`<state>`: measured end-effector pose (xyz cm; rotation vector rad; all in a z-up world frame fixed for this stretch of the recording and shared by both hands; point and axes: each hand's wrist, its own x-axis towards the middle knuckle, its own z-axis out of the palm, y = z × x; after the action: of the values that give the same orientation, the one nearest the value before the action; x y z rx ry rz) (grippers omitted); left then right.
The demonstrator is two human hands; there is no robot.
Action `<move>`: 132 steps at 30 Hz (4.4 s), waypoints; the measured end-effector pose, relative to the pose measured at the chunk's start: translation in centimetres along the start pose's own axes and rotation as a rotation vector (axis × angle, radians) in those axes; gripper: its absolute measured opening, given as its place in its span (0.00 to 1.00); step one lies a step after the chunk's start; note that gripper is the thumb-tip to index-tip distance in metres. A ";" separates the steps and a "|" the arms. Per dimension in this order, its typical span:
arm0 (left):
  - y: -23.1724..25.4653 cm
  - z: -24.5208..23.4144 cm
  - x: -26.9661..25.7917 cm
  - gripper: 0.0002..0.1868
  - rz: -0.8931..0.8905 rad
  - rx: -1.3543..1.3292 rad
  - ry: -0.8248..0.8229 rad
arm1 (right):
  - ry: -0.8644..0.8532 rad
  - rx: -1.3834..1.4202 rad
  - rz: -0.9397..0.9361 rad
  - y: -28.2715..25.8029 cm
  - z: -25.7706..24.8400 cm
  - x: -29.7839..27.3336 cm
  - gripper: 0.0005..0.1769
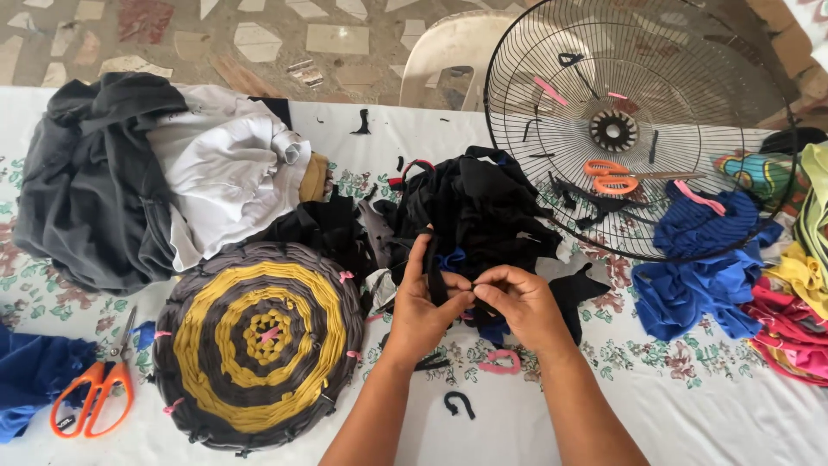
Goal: Making a rug by weaving and tying cloth scraps onto a circular metal fan guard.
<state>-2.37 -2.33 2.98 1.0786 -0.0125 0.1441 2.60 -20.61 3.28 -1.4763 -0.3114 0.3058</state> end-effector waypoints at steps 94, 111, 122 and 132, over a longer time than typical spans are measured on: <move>1.0 -0.5 -0.2 0.09 -0.299 0.013 -0.164 | -0.330 -0.213 -0.169 -2.8 -1.4 0.1 0.09; 3.0 0.0 0.7 0.12 -0.340 -0.284 0.061 | -0.184 -0.524 -0.300 -4.4 0.4 0.2 0.09; -0.8 -0.7 0.2 0.08 -0.261 -0.237 0.098 | -0.145 -0.246 -0.143 -3.9 0.8 -0.1 0.09; -1.1 -0.2 0.1 0.09 -0.190 -0.075 0.083 | 0.022 -0.296 -0.111 -2.1 1.8 0.3 0.04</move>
<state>-2.18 -2.65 1.86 0.9930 0.1574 0.0169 2.25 -18.99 5.50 -1.7444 -0.4334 0.1588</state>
